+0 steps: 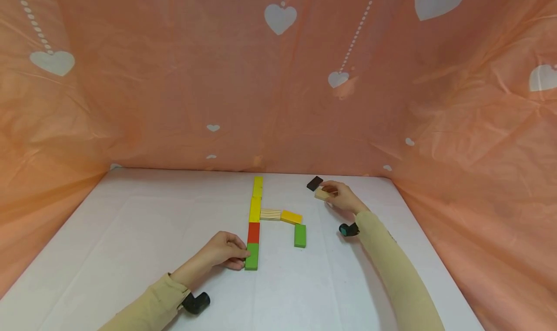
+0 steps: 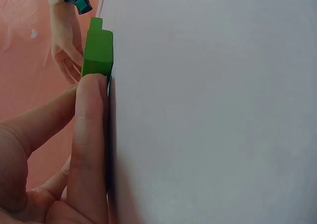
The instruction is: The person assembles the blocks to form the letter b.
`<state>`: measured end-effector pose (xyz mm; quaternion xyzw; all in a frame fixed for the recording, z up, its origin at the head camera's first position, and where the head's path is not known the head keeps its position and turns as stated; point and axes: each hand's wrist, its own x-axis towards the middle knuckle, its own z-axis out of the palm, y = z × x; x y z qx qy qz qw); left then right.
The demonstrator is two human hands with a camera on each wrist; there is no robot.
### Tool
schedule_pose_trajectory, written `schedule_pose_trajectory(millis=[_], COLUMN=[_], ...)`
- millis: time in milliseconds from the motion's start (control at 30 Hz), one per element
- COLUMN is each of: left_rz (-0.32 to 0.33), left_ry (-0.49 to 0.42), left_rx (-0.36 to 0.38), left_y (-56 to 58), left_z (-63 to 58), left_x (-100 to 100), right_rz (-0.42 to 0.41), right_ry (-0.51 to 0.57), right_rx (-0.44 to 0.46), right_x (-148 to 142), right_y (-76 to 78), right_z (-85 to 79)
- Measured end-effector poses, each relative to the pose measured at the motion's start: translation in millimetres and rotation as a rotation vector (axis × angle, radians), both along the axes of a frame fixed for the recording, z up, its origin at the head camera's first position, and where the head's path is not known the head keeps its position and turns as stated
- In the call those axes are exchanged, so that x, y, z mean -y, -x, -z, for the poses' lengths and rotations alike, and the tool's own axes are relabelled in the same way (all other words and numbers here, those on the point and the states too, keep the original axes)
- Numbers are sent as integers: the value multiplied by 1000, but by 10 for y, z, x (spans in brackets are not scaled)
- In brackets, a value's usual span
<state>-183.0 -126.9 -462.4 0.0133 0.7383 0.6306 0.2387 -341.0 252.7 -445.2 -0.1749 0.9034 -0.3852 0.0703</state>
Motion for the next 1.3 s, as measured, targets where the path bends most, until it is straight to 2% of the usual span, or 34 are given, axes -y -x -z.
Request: schedule_pose_trajectory(millis=[267,500,767,933,1300], left_rz=[3,15,8,10,10], left_ry=[-12,-32,-29,-23,-33], left_rx=[4,1,2,-7,2], left_y=[4,-1,15,16,10], left_z=[9,25,35,29,17], left_x=[0,13,16,26,34], right_rz=[53,59,93,105,81], right_ry=[-55,-90,-97,-93,-56], right_rx=[-15,-13,-3,-31,-68], right_x=[-36,-29,12,34,64], right_y=[-5,-21,-43,-84,-167], right_z=[-11,-17,-38,-34,14])
